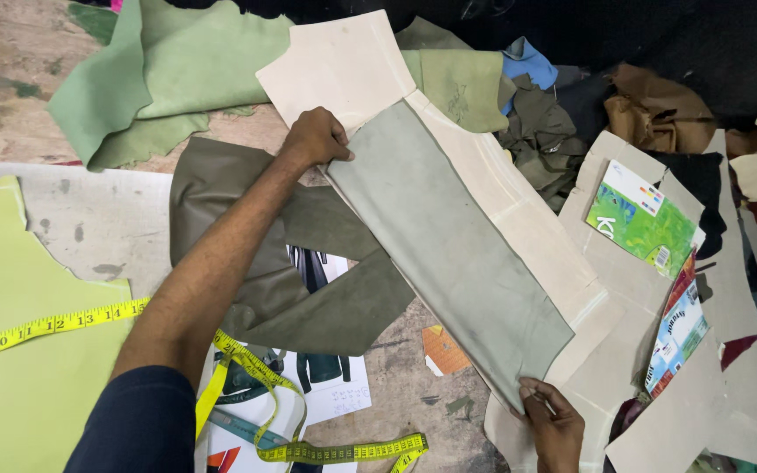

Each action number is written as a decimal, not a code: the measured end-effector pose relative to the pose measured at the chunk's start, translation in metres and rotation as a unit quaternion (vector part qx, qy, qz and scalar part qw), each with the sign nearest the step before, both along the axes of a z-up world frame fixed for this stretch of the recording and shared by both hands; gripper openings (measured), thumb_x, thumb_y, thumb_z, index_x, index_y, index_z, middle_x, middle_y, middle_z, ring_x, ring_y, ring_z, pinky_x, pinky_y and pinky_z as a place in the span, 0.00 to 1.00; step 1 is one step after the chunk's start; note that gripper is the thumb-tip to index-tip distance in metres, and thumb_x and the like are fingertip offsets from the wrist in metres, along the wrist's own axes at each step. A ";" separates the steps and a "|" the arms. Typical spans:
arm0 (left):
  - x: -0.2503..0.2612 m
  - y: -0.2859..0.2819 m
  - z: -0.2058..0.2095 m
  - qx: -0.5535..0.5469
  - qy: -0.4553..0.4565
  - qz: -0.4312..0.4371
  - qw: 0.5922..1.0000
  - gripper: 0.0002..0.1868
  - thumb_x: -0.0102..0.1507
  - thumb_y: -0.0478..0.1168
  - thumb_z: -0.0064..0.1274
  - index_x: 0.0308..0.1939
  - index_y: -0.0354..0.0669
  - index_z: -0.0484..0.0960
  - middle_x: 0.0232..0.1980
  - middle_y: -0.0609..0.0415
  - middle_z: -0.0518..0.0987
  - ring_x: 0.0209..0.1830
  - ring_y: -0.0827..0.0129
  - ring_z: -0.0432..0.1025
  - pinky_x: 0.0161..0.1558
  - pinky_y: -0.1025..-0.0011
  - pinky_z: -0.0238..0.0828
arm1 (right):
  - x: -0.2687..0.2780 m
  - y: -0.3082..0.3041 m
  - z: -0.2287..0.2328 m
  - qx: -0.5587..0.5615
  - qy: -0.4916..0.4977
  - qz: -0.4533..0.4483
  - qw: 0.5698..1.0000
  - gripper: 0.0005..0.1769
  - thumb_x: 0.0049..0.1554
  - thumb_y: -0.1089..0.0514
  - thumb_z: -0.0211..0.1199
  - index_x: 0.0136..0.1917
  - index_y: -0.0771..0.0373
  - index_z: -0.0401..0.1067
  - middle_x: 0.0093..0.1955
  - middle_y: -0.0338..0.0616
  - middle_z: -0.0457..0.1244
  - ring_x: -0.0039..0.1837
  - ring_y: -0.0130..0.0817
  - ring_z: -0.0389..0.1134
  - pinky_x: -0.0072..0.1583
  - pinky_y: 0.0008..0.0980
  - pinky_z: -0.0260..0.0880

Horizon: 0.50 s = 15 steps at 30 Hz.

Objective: The person aligns a paper pattern on a lime green fabric, marks the outline with chalk, and cuts the fabric along the marked lines using shears. They then measure and fold the cut fabric piece.

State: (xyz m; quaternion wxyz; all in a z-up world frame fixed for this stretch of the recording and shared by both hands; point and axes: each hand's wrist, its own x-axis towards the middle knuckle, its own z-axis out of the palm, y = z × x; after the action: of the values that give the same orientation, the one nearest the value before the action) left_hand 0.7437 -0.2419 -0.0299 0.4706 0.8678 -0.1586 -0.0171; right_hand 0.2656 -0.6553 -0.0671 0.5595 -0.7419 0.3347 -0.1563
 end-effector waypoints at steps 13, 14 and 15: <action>-0.010 -0.001 0.012 0.028 -0.008 0.006 1.000 0.15 0.44 0.37 0.78 0.31 0.39 0.88 0.34 0.48 0.86 0.35 0.64 0.82 0.42 0.67 0.79 | 0.005 -0.008 -0.004 -0.021 0.042 0.001 0.999 0.12 0.58 0.68 0.64 0.56 0.71 0.79 0.42 0.45 0.66 0.45 0.31 0.70 0.48 0.35 0.77; -0.014 -0.001 0.012 0.028 -0.014 0.012 0.999 0.15 0.44 0.37 0.77 0.30 0.39 0.88 0.34 0.48 0.86 0.35 0.63 0.81 0.42 0.66 0.79 | 0.004 -0.011 -0.006 -0.028 0.049 0.003 0.998 0.13 0.58 0.68 0.65 0.57 0.71 0.79 0.42 0.45 0.66 0.44 0.31 0.70 0.48 0.34 0.76; -0.017 -0.001 0.014 0.028 -0.022 0.018 0.999 0.15 0.44 0.36 0.77 0.29 0.39 0.87 0.34 0.48 0.86 0.35 0.63 0.81 0.41 0.66 0.78 | 0.004 -0.012 -0.010 -0.017 0.032 0.009 0.999 0.13 0.58 0.68 0.65 0.56 0.71 0.79 0.42 0.44 0.66 0.44 0.30 0.70 0.47 0.33 0.77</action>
State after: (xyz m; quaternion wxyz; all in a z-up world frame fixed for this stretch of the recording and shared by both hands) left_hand 0.7263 -0.2427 -0.0161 0.4430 0.8833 -0.1531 0.0062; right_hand 0.2693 -0.6673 -0.0767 0.5368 -0.7594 0.3428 -0.1330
